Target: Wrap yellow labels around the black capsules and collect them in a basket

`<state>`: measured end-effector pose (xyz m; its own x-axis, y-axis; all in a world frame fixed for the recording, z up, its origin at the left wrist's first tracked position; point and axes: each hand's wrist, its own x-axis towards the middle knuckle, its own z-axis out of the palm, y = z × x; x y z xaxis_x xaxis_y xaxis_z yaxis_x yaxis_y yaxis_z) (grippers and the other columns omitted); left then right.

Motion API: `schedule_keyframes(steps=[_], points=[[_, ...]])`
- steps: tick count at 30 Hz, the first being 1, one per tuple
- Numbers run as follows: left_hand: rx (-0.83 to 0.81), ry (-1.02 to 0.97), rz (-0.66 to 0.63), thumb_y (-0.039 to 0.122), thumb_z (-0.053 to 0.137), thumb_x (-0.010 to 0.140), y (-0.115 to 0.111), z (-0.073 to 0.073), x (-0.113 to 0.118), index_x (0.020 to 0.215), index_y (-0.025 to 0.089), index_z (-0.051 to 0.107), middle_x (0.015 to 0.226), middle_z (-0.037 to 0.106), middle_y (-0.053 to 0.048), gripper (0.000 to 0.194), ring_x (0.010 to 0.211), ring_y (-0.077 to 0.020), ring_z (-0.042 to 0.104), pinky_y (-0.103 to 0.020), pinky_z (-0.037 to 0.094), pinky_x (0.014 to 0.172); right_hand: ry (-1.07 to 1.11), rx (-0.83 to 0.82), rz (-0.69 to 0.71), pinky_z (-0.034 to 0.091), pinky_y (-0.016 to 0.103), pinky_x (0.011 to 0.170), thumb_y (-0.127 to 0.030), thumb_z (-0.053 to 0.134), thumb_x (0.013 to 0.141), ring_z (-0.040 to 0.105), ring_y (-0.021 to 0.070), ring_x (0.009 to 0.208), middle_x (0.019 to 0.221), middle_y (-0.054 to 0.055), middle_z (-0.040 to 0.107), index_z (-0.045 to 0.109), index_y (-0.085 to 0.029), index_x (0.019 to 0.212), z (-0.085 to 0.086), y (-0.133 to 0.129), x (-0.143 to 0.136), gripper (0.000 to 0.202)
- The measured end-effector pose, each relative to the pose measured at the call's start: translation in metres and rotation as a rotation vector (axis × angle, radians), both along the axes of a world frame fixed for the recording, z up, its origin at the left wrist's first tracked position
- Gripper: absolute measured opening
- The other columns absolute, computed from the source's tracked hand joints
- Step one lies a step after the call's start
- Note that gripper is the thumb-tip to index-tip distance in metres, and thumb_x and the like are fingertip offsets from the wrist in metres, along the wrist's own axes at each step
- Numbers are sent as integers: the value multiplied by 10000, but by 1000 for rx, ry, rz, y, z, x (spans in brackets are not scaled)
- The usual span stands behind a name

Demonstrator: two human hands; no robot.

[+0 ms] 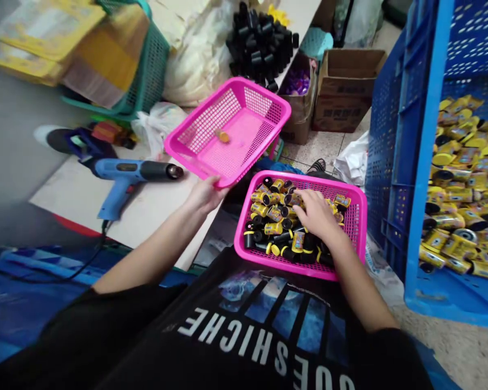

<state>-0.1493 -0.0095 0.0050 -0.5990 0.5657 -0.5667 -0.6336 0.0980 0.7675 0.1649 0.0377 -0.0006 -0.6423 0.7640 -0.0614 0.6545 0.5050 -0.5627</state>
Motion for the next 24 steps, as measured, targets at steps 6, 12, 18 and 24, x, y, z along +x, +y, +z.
schedule_keyframes(steps=[6,12,18,24], points=[[-200,664,-182,485,578,935,-71,-34,39,1347,291,473,1429,464,-95,467,1364,-259,472,-497,354,1209,-157,-122,148,450,558,1035,-289,665,874,546,359,1242,1299,138,626,629,-219,1221,7,17,-18,355],[-7,1419,-962,435,605,956,-49,-29,34,1372,233,595,1389,589,-134,463,1307,-326,506,-543,400,1124,64,-88,79,508,443,890,-409,700,885,665,257,948,1063,82,726,639,-216,1151,37,42,-53,334],[50,1447,-968,364,553,1000,-29,-10,26,1206,187,715,1108,744,-125,316,1064,-276,643,-459,510,982,136,127,61,517,464,928,-429,657,920,644,283,1061,1205,129,686,589,-184,1316,81,102,-136,471],[197,1391,-436,347,697,917,-28,43,-30,1227,303,702,1177,738,-51,313,1102,-267,642,-476,459,1051,-316,-20,198,540,439,880,-362,708,879,660,302,1044,1176,128,684,662,-209,1193,45,66,-94,353]])
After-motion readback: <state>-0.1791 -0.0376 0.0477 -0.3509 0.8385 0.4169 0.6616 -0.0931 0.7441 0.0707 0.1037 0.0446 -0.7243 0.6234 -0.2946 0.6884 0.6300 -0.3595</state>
